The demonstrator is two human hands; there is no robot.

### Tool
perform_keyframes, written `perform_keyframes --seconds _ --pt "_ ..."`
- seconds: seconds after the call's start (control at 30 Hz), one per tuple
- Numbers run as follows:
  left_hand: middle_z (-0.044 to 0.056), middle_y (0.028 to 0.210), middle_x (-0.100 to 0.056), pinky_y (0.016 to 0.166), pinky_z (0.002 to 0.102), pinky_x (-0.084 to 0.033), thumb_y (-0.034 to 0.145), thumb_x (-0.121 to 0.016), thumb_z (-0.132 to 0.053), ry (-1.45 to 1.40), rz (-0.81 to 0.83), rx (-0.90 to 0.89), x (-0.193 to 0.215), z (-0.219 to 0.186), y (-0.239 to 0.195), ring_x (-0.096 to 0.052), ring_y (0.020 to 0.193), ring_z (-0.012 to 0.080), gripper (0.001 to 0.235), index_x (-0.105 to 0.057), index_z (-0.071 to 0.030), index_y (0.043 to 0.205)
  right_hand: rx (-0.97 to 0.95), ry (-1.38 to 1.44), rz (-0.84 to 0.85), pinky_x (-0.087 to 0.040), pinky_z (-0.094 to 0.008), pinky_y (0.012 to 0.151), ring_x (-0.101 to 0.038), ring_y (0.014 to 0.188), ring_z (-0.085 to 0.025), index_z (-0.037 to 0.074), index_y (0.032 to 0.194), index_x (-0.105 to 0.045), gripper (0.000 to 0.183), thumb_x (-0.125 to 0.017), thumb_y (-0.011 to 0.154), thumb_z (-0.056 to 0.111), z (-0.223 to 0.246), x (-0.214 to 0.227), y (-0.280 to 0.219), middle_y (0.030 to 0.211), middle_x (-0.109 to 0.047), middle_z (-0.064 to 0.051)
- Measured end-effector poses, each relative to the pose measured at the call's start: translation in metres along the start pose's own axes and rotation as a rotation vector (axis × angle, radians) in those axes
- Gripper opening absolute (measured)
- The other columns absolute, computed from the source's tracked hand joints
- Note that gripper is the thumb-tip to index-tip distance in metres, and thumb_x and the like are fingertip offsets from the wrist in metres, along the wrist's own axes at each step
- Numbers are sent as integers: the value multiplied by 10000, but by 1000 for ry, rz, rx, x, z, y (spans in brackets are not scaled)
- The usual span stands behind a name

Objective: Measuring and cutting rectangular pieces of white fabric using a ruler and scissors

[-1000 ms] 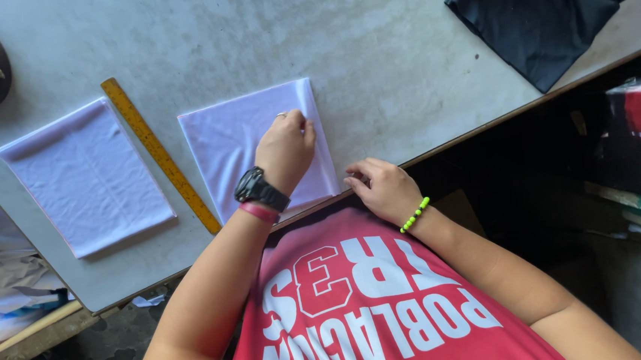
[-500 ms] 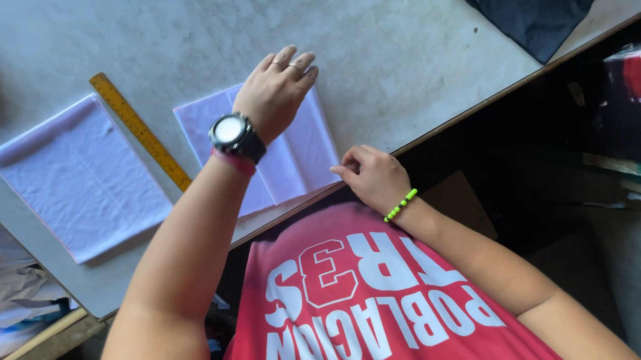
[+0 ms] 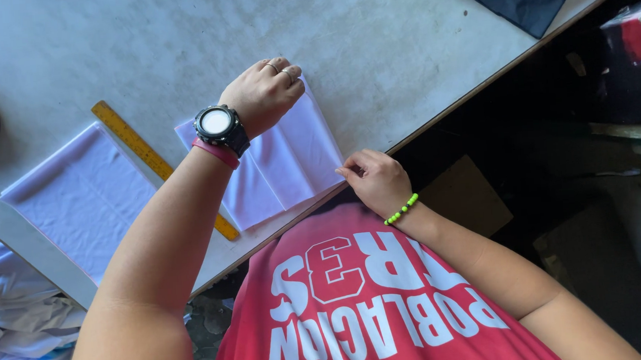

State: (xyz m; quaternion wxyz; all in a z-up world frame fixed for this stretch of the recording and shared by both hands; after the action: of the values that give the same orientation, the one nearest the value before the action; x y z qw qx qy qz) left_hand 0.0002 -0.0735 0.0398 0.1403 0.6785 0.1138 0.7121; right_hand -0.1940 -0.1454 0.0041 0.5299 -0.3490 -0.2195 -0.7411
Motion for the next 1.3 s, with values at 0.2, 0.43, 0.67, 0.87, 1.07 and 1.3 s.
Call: perform_keyframes --seconds 0.2,0.43,0.67,0.87,1.07,1.3 --pt "-1 731 -543 591 313 -502 847 -633 84 -4 122 -16 -8 2 1 -556 682 200 244 -547 -143 826 -74 57 -49 -497 -331 544 -586 523 -158 140 816 -628 174 -777 899 175 6 4 -8 796 -674 34" --pt "35 823 -603 622 339 -563 851 -629 73 -46 217 -42 -29 5 10 -614 799 234 203 -653 -121 795 -347 180 39 -591 -305 638 -721 676 -145 114 957 -695 175 -816 847 177 -15 -11 -17 783 -756 4" --pt "67 895 -615 525 400 -577 859 -564 112 -166 347 -35 -57 7 16 -620 829 275 217 -652 -85 838 -286 112 -17 -551 -338 657 -653 673 -184 100 906 -683 124 -790 871 152 -7 -8 -16 824 -692 -27" --pt "78 822 -631 573 407 -591 838 -582 123 -133 436 -37 -81 6 28 -627 782 284 237 -666 -88 771 -314 -52 74 -555 -422 677 -668 782 -245 129 909 -652 217 -816 871 267 -5 -14 -10 972 -612 -16" --pt "82 847 -686 653 358 -644 814 -654 50 -124 349 0 -72 6 30 -726 831 292 172 -719 -110 815 -267 -97 -74 -602 -378 729 -718 849 -240 207 812 -597 214 -792 743 263 -24 -27 -12 859 -590 41" --pt "85 930 -733 769 361 -645 845 -759 -37 -205 532 13 -65 14 28 -738 962 289 136 -715 -102 956 -250 -64 -61 -574 -450 797 -709 917 -324 173 786 -620 175 -768 727 246 -22 -9 3 884 -645 -30"
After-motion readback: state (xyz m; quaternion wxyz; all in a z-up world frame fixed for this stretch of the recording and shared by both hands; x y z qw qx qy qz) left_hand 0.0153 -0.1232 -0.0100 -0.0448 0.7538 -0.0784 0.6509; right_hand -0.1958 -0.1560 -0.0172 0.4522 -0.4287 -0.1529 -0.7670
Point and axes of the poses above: each hand's wrist, its own y-axis towards the middle knuckle, its own x-axis out of the back of the hand, z = x × y, the point moved 8 cm from there along y, towards the middle knuckle
